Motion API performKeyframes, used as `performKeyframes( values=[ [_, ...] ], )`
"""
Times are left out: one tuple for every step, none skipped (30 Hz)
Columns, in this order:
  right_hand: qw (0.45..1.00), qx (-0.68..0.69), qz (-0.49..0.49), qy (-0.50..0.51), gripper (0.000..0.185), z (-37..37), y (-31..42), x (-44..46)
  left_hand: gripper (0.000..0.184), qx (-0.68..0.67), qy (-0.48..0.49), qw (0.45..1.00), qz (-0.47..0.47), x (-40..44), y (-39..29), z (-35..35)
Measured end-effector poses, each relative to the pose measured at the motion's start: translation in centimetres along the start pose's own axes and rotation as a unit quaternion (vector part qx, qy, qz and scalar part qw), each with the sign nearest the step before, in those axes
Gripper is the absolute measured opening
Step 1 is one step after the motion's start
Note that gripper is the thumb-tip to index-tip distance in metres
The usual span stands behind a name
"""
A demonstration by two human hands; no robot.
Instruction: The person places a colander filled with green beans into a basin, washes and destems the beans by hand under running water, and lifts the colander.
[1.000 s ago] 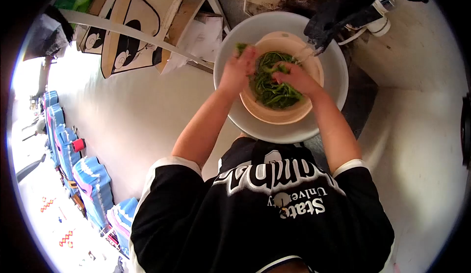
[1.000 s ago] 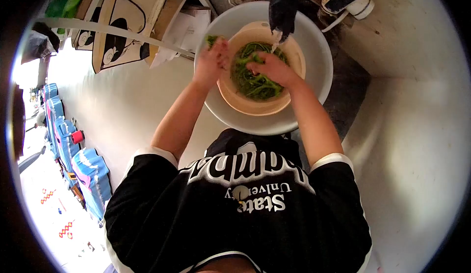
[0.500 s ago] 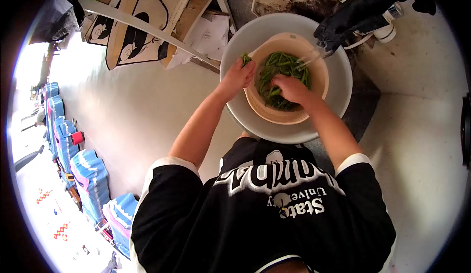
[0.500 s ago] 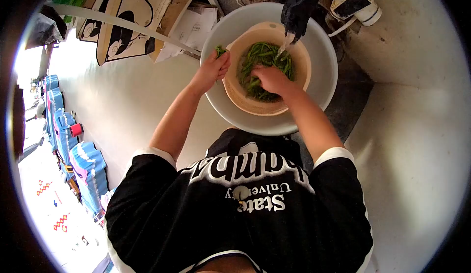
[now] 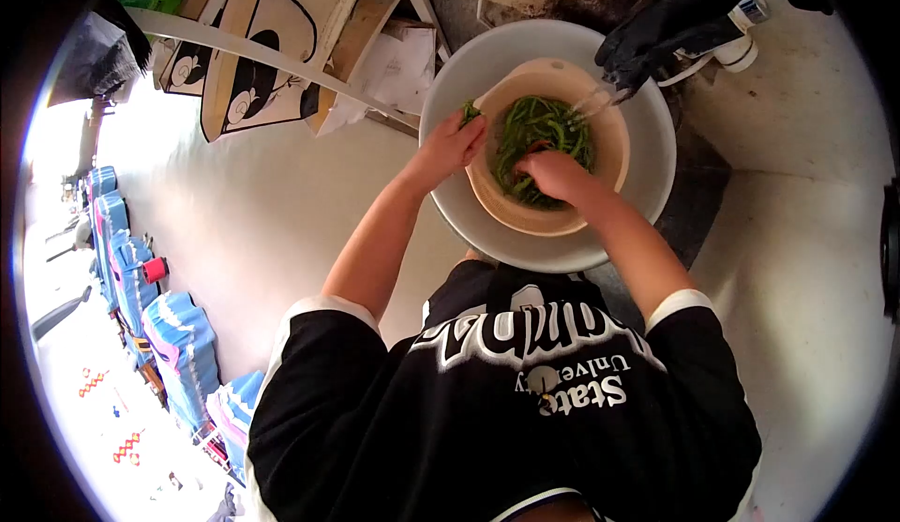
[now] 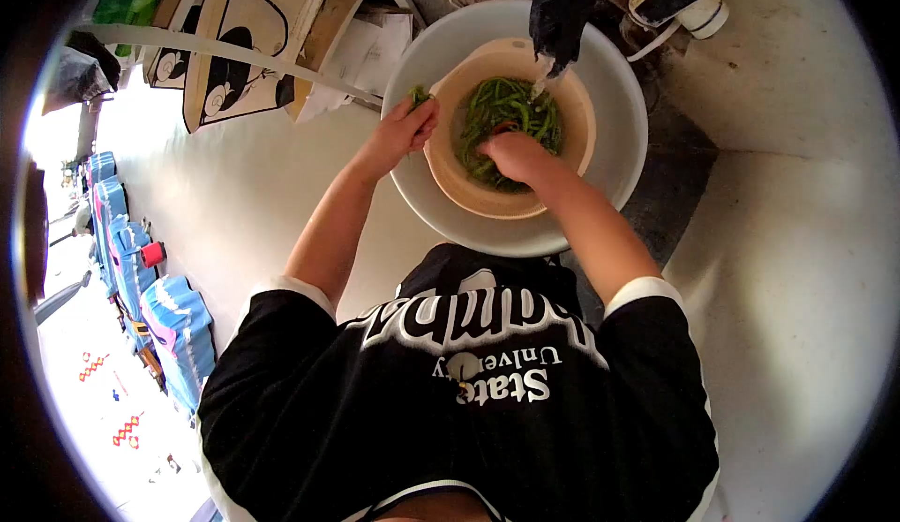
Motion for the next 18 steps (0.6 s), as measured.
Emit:
performKeyframes(
  values=[
    [1.000,-0.007,-0.008,0.016,0.035,-0.6,0.0,0.4,0.020,0.005,-0.004,1.000,0.009,-0.1,-0.1,-0.1],
    [0.999,-0.015,-0.016,0.032,0.035,-0.8,0.1,0.7,0.021,0.009,-0.009,1.000,0.018,-0.3,-0.4,-0.4],
    [0.998,-0.057,0.005,0.018,0.034,-0.9,0.3,0.7,0.021,0.013,-0.013,0.999,0.026,-0.5,-0.5,-0.5],
    [0.995,-0.098,0.024,0.004,0.033,-1.1,0.5,0.3,0.021,0.020,-0.016,0.999,0.032,-0.7,-0.4,-0.4],
    [0.989,-0.139,0.042,-0.012,0.033,-1.1,0.5,0.0,0.022,0.029,-0.017,0.999,0.038,-0.8,-0.3,-0.3],
    [0.988,-0.145,0.049,-0.022,0.033,-1.4,-0.1,0.0,0.023,0.038,-0.019,0.998,0.041,-0.7,-0.3,-0.2],
    [0.987,-0.150,0.057,-0.031,0.033,-2.1,-0.8,0.1,0.023,0.026,-0.026,0.998,0.040,-0.9,-0.4,-0.3],
    [0.985,-0.155,0.066,-0.040,0.034,-2.1,-0.9,0.1,0.024,0.014,-0.033,0.999,0.041,-1.1,-0.6,-0.5],
    [0.993,-0.092,0.038,-0.065,0.033,-1.9,-1.4,0.2,0.024,0.003,-0.039,0.998,0.041,-1.2,-0.6,-0.6],
    [0.996,-0.028,0.011,-0.089,0.031,-1.6,-1.9,0.3,0.025,0.023,-0.034,0.998,0.046,-1.2,-0.5,-0.5],
    [0.993,0.036,-0.017,-0.114,0.030,-1.2,-2.1,0.2,0.026,0.043,-0.030,0.997,0.051,-1.0,-0.3,-0.4],
    [0.985,0.136,-0.048,-0.090,0.030,0.4,-1.5,-0.4,0.027,0.063,-0.025,0.996,0.056,-0.9,0.0,-0.2],
    [0.967,0.235,-0.079,-0.065,0.030,3.2,-0.4,-1.5,0.028,0.083,-0.022,0.995,0.058,-0.7,0.1,-0.2],
    [0.936,0.331,-0.109,-0.041,0.030,4.7,0.3,-2.3,0.029,0.104,-0.017,0.993,0.059,-0.4,0.2,-0.3],
    [0.914,0.391,-0.083,-0.064,0.029,5.0,0.3,-2.9,0.030,0.126,-0.013,0.990,0.060,-0.1,0.3,-0.4],
    [0.888,0.448,-0.056,-0.089,0.028,5.1,0.2,-3.5,0.031,0.158,-0.004,0.986,0.057,0.2,0.2,-0.6],
    [0.856,0.503,-0.029,-0.112,0.028,5.4,0.2,-4.0,0.031,0.190,0.004,0.980,0.052,0.6,0.1,-0.8],
    [0.838,0.524,-0.001,-0.150,0.027,5.8,0.4,-4.4,0.032,0.223,0.013,0.974,0.049,0.9,-0.1,-1.2]
  ],
)
Point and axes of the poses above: each hand's wrist, its own x-axis towards the middle knuckle, its own z-axis out of the back of the hand, y = z × x, the point moved 2 cm from there along x, towards the middle knuckle, and after that the axes turned 6 degrees about y, right-handed, at the moved point
